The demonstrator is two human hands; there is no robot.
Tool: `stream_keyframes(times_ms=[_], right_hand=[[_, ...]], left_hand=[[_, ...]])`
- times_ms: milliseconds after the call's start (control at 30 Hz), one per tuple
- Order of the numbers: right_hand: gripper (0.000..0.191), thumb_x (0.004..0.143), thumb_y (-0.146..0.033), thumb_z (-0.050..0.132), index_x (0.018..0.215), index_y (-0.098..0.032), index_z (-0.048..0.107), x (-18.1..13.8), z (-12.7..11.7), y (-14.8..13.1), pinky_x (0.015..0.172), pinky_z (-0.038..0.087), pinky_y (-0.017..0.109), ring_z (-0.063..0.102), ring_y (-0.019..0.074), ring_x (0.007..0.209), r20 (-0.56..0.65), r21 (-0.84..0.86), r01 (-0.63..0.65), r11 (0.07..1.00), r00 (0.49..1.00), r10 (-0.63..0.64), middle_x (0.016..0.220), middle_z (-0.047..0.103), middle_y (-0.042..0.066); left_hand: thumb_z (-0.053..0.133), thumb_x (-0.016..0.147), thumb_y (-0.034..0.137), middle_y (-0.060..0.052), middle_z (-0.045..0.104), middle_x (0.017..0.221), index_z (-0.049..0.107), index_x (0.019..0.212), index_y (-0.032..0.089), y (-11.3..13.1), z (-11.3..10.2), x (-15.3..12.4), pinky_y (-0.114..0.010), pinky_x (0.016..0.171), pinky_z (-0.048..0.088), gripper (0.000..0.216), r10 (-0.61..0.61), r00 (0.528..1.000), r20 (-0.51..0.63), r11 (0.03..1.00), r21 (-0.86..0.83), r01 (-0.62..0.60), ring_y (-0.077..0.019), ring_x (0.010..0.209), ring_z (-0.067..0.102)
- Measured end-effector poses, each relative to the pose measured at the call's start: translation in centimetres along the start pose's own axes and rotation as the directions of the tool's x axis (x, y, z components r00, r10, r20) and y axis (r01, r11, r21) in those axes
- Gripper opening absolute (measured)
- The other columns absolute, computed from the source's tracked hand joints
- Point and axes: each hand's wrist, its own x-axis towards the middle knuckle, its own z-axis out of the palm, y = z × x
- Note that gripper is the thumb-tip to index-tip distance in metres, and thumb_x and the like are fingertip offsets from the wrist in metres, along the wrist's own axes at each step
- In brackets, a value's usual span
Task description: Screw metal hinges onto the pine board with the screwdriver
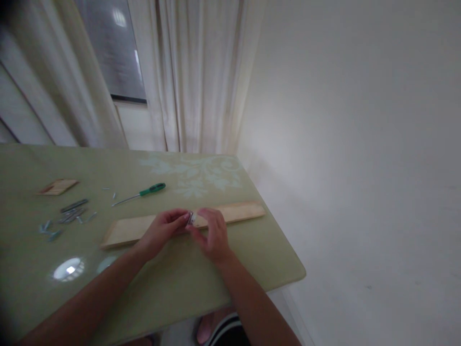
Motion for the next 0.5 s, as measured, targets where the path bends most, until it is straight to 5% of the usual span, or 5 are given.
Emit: stream_keyframes(times_ms=[67,233,500], right_hand=[[0.033,0.094,-0.046,0.072,0.119,-0.023,0.071,0.2,0.0,0.2,0.088,0.056,0.040,0.069,0.0244,0.097,-0.014,0.056,-0.118,0.991,0.993,0.119,0.107,0.076,0.011],[0.025,0.087,-0.046,0.078,0.094,-0.022,0.076,0.6,0.1,0.6,0.070,0.052,0.030,0.066,0.0169,0.071,0.285,0.272,-0.475,0.837,0.870,0.401,0.081,0.076,0.003],[0.035,0.089,-0.053,0.070,0.083,-0.018,0.072,0.6,0.4,1.2,0.051,0.045,0.025,0.057,0.0118,0.051,0.402,0.292,-0.628,0.721,0.765,0.503,0.070,0.074,0.002]], left_hand=[[0.091,0.067,0.057,-0.007,0.081,0.088,0.081,0.091,0.019,0.3,-0.3,0.0,-0.032,0.077,0.058,0.046,0.042,0.999,0.017,0.990,0.134,-0.044,-0.0212,0.080,0.072],[0.090,0.068,0.056,-0.005,0.079,0.080,0.076,0.091,0.021,1.0,-0.9,0.1,-0.031,0.068,0.056,0.044,0.112,0.994,0.019,0.967,0.230,-0.113,-0.0217,0.075,0.072],[0.081,0.077,0.053,-0.005,0.076,0.078,0.076,0.084,0.020,1.0,-2.0,0.4,-0.031,0.067,0.051,0.033,0.118,0.978,0.173,0.905,0.387,-0.177,-0.0209,0.072,0.068]])
